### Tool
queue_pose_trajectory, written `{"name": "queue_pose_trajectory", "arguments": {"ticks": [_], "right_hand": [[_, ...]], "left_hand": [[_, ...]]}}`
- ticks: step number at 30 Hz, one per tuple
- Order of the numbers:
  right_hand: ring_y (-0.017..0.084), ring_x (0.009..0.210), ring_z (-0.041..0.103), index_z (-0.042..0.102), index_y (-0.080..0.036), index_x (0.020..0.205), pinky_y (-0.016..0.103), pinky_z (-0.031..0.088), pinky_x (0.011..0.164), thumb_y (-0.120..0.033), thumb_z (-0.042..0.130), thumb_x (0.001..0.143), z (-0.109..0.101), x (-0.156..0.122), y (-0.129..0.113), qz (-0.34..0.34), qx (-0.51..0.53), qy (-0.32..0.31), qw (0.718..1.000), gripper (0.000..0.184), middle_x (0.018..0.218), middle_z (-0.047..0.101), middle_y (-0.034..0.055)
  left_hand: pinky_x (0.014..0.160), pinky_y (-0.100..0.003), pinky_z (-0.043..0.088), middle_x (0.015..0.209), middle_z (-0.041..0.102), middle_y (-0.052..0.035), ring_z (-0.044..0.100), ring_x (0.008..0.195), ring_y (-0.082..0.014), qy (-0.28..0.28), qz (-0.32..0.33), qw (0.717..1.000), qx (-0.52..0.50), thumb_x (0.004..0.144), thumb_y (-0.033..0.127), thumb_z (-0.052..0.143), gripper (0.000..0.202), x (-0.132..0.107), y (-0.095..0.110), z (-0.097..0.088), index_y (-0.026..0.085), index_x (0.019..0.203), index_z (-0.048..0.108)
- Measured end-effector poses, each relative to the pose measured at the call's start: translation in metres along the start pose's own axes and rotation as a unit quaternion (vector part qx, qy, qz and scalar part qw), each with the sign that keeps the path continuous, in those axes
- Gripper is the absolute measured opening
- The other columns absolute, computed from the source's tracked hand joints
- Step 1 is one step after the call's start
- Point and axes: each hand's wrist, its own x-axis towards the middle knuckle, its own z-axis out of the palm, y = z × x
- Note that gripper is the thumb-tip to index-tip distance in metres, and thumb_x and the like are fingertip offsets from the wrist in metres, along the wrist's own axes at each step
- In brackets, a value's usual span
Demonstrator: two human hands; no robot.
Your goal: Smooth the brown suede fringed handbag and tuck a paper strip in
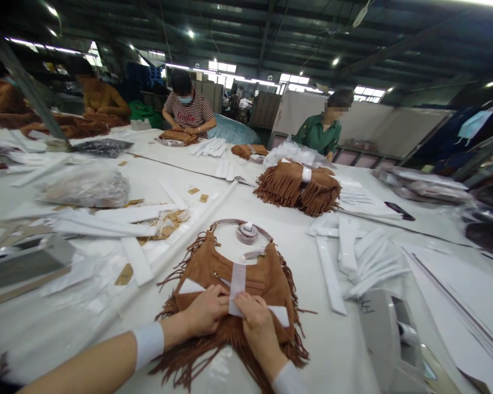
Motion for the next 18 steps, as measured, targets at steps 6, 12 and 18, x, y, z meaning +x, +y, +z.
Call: {"name": "queue_pose_trajectory", "arguments": {"ticks": [6,12,18], "right_hand": [[0.021,0.113,0.061,0.056,-0.017,0.125,0.044,0.053,0.091,0.000,0.033,0.084,0.017,-0.019,0.011,-0.058,-0.091,-0.009,0.994,0.050,0.120,0.067,0.0105],[0.020,0.110,0.062,0.060,-0.019,0.120,0.041,0.052,0.090,-0.003,0.036,0.089,0.016,-0.023,0.011,-0.097,-0.112,0.034,0.988,0.043,0.113,0.070,0.0081],[0.020,0.107,0.064,0.063,-0.021,0.111,0.041,0.052,0.088,-0.005,0.036,0.093,0.012,-0.022,0.004,-0.101,-0.092,0.056,0.989,0.036,0.104,0.073,0.0060]], "left_hand": [[0.092,-0.041,0.041,0.121,0.062,-0.0042,0.048,0.106,-0.0235,0.055,0.034,0.998,-0.016,0.088,0.020,0.049,0.036,-0.002,-0.006,0.013,0.027,0.123,0.054],[0.106,-0.046,0.036,0.137,0.050,-0.0118,0.042,0.125,-0.0250,0.164,0.037,0.986,-0.012,0.084,0.012,0.049,0.046,-0.006,-0.011,0.020,0.017,0.130,0.046],[0.110,-0.044,0.031,0.132,0.057,-0.0093,0.044,0.128,-0.0213,0.110,0.103,0.988,0.025,0.090,0.016,0.045,0.044,-0.002,-0.011,0.022,0.020,0.134,0.046]]}}
